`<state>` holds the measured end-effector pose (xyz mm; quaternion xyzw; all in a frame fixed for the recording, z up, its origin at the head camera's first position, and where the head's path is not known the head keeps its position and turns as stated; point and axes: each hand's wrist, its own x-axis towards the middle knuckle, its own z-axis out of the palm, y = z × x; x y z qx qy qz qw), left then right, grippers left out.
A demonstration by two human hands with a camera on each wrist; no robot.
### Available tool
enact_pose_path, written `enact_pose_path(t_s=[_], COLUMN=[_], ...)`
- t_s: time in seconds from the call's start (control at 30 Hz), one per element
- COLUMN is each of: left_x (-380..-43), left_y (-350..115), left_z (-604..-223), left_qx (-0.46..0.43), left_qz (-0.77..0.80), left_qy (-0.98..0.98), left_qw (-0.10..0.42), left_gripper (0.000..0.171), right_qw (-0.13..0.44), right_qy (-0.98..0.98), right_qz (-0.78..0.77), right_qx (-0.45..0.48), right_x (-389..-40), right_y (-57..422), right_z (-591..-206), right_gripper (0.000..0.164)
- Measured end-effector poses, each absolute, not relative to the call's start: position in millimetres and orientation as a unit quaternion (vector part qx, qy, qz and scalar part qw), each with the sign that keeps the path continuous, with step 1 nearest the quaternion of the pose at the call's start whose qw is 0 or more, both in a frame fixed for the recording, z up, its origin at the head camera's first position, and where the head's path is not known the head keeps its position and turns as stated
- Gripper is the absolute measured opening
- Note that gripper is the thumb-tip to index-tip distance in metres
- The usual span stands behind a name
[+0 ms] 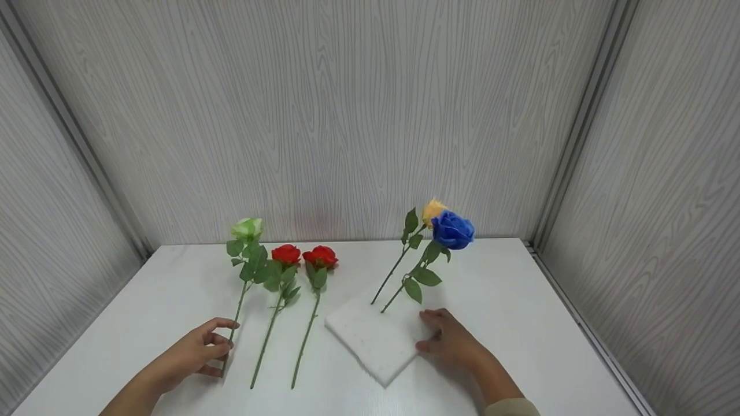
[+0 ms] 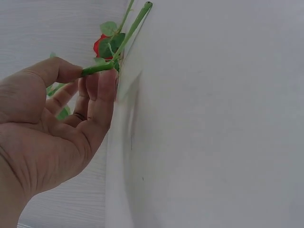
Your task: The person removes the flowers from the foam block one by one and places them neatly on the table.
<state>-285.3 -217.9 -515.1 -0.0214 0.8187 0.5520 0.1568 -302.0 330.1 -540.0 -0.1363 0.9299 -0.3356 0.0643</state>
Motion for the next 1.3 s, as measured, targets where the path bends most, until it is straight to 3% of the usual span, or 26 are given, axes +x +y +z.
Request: enact_pose_path(t_s=[0.63, 1.3], left_x=[-287, -290], left_y=[-232, -232], left_z=[-521, -523], left_qx=[-0.067, -0.09], left_qz=[0.503, 0.452], left_qy=[0.846, 0.869], left_qw=[0.163, 0.179], left_gripper=[0.051, 0.051], right_qw=[0.089, 0.068], right_qy=[0.918, 0.918], right_qz=[-0.365, -0.362], right_qx=[-0.129, -0.144], right_x=[-302, -303], right_y=[329, 333], right_z=[-538, -542], right_gripper=[0.08, 0.079])
